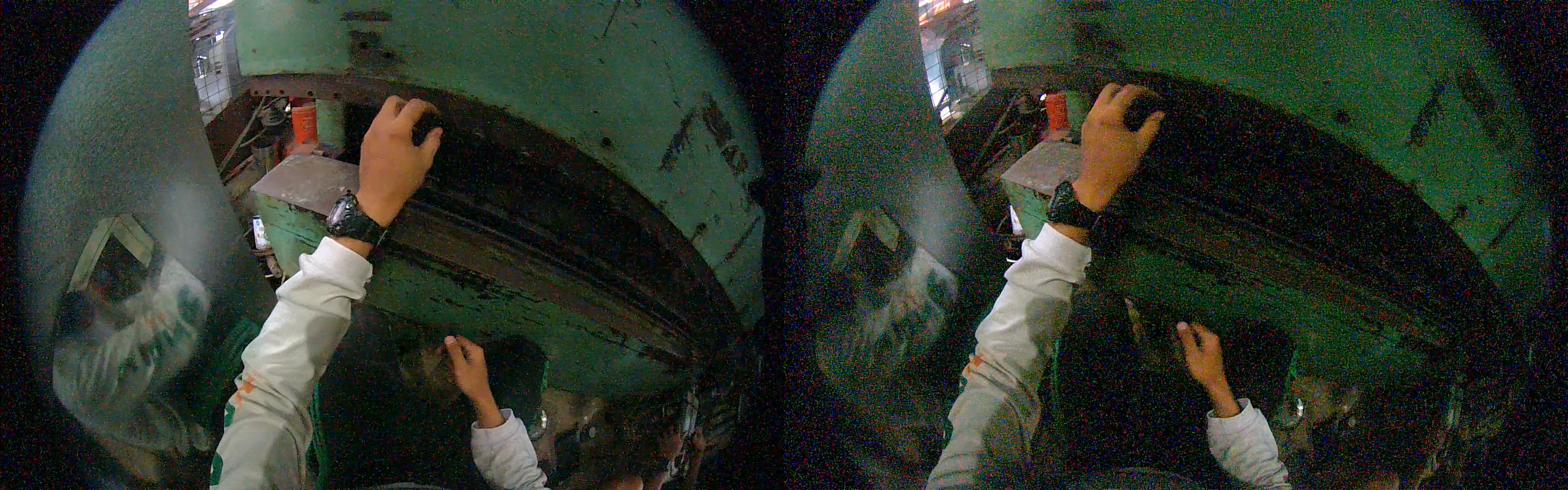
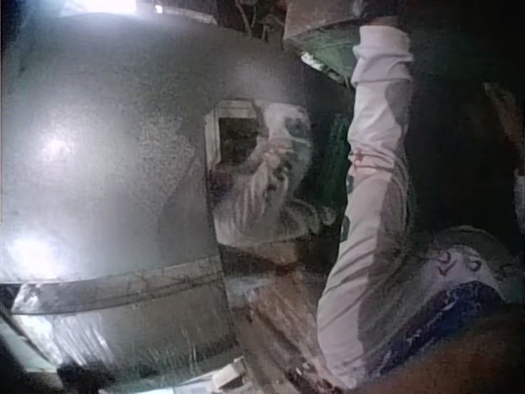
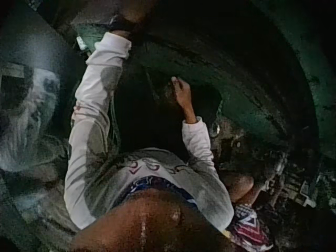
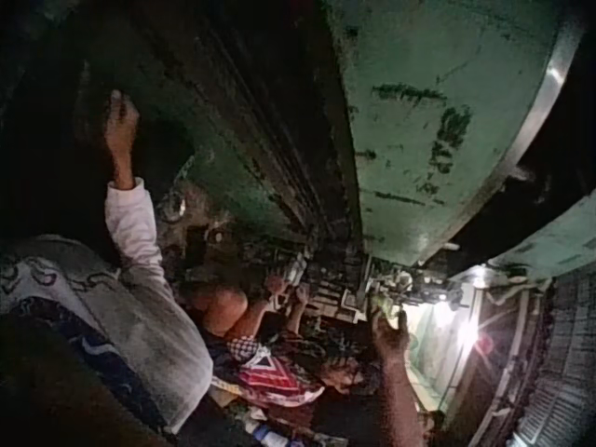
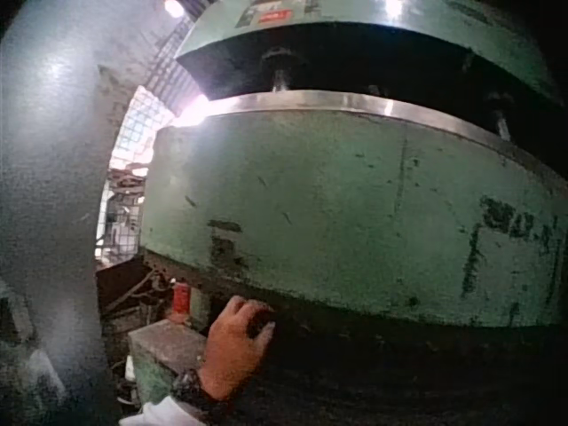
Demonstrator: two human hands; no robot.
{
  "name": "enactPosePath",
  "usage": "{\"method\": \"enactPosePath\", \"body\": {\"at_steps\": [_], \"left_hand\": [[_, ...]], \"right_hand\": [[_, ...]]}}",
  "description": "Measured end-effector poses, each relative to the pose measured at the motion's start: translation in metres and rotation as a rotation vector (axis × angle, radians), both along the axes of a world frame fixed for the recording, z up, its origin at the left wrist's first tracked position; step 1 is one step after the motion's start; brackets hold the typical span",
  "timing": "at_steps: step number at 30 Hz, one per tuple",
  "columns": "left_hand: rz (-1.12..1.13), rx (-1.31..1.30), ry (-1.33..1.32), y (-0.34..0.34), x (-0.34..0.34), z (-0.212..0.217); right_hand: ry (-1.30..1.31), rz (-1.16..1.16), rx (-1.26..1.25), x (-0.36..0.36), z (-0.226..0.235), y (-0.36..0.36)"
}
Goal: The person uses a wrench to tighten bolts on a large green machine. They repeatedly adjust the wrench and reposition their hands to secure fasteners on the machine's surface.
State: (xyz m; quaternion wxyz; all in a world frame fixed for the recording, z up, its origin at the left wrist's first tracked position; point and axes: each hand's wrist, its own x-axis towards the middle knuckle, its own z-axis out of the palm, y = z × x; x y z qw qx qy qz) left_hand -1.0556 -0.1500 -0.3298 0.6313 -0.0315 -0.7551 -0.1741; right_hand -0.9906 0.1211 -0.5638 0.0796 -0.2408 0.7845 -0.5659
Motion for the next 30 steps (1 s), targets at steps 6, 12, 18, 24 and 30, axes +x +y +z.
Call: {"method": "enactPosePath", "body": {"at_steps": [6, 12, 18, 24, 30], "left_hand": [[-0.085, 0.226, -0.062, -0.002, 0.000, -0.007], [-0.216, 0.539, -0.142, 0.002, 0.014, -0.029], [0.156, 0.387, -0.024, -0.025, 0.012, -0.120], [-0.192, 0.654, -0.135, -0.006, 0.024, -0.062], [0.014, 0.067, -0.085, -0.031, -0.005, -0.004]], "right_hand": [[-0.074, 0.019, 0.055, -0.001, 0.011, -0.003], [-0.021, 0.070, 0.157, -0.010, -0.010, -0.004], [0.043, 0.259, 0.337, 0.000, -0.015, -0.016], [0.121, 0.323, 0.418, 0.011, -0.007, -0.018], [-0.005, 0.353, 0.551, 0.009, 0.012, -0.032]]}}
